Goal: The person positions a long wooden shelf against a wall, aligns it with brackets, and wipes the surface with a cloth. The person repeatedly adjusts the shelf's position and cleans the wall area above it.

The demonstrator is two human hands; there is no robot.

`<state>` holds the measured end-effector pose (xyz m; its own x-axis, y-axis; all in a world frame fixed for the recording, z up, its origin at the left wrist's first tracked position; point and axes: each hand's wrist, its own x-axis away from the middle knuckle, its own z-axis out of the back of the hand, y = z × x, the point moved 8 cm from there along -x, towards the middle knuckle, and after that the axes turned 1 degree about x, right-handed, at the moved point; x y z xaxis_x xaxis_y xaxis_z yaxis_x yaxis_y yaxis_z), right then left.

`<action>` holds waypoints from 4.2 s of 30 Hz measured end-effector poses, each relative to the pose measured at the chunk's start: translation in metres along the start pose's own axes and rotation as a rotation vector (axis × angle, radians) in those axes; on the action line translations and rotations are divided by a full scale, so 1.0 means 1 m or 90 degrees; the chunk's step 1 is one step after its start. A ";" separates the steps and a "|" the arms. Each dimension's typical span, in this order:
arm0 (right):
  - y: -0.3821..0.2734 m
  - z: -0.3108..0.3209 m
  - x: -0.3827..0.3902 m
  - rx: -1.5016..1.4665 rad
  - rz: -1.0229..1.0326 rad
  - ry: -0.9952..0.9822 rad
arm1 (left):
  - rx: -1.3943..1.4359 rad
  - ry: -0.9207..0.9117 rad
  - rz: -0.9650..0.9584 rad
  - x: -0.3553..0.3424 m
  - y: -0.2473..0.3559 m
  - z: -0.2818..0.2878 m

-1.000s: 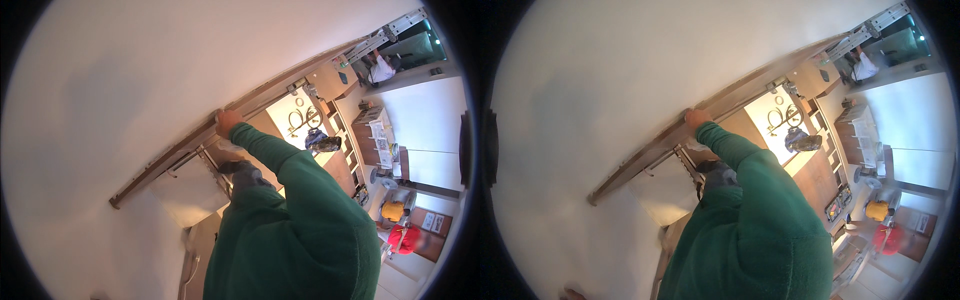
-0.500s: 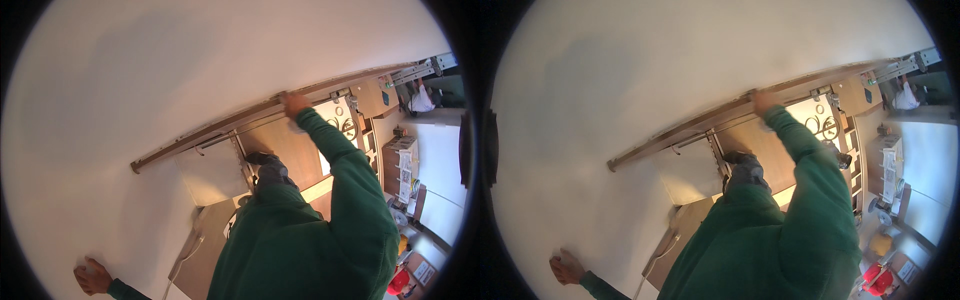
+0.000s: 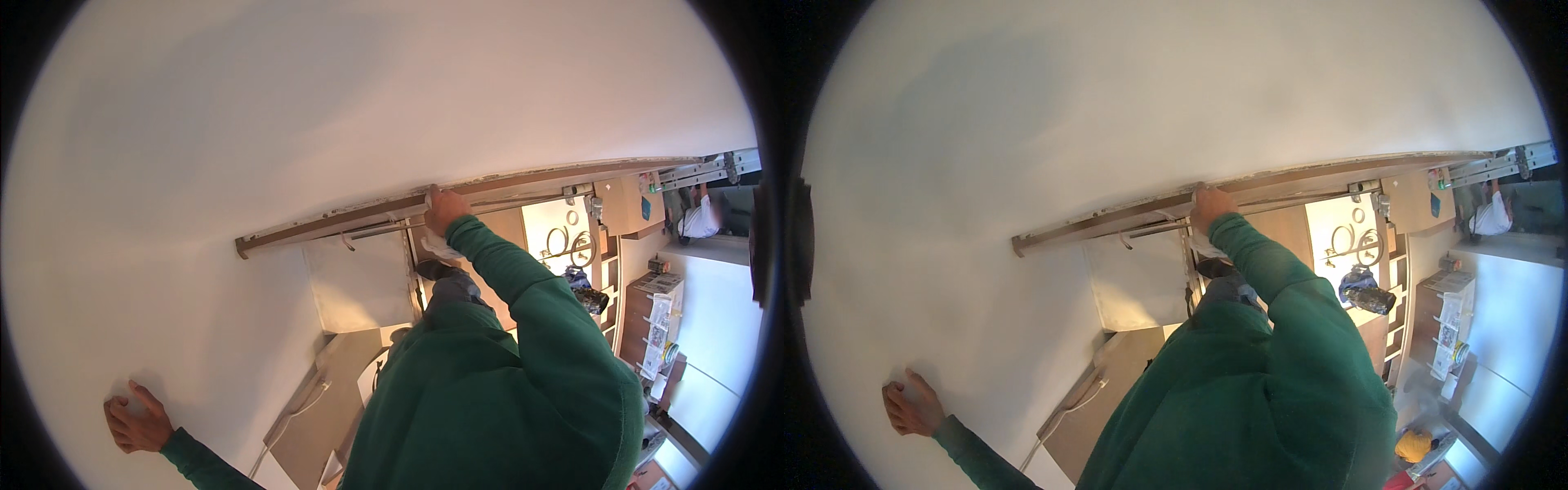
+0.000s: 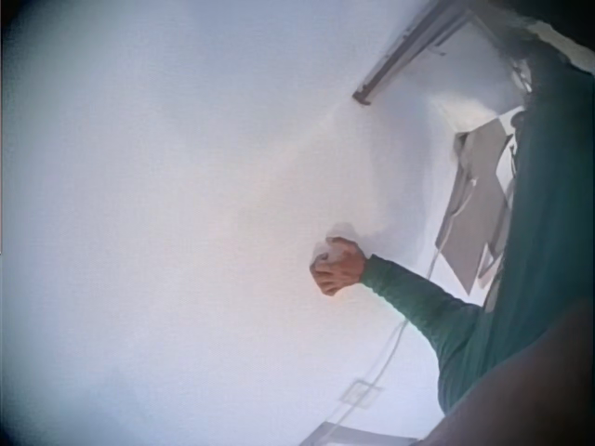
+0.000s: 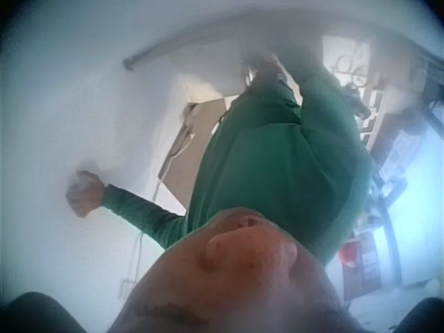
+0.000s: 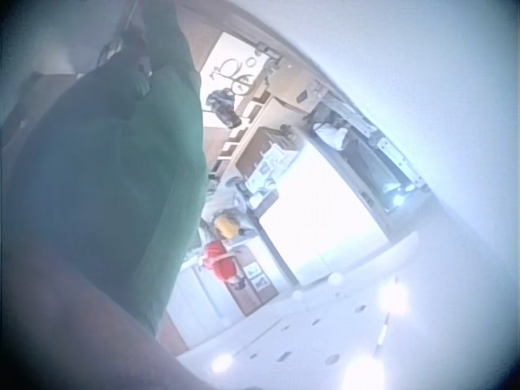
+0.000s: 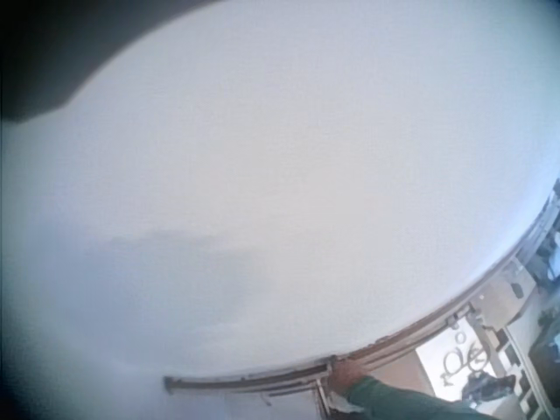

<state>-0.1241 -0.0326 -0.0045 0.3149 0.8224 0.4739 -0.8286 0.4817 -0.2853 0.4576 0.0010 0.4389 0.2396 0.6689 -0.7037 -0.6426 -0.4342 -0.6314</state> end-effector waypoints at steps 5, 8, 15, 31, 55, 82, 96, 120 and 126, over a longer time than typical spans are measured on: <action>0.102 -0.003 -0.025 0.141 0.108 0.110 | 0.075 0.041 -0.025 0.004 -0.006 -0.007; 0.125 0.047 -0.009 0.226 0.010 0.007 | 0.011 0.017 -0.017 0.004 -0.005 0.000; 0.080 0.044 0.004 0.099 0.025 0.044 | 0.044 0.055 -0.017 0.001 0.000 0.007; -0.228 -0.064 0.006 -0.008 0.222 -0.122 | 0.082 0.073 0.016 0.002 -0.001 0.005; -0.217 -0.055 0.010 0.083 0.273 -0.137 | 0.133 0.067 0.008 -0.004 0.002 0.016; 0.388 -0.067 0.265 0.180 -0.210 -0.249 | 0.713 -0.538 -0.328 0.154 0.469 -0.072; 0.368 -0.061 0.260 0.121 -0.239 -0.237 | 0.975 -0.240 -0.126 0.174 0.469 -0.123; 0.352 -0.106 0.397 -0.042 -0.489 -0.372 | 0.962 -0.342 0.002 0.206 0.539 -0.203; 0.354 -0.119 0.392 -0.030 -0.402 -0.433 | 0.752 -0.379 -0.186 0.181 0.520 -0.170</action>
<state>-0.2389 0.4957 -0.0188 0.3487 0.0564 0.9355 -0.5718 0.8037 0.1647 0.2902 -0.2061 -0.0726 0.3186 0.9348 -0.1568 -0.9310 0.3397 0.1337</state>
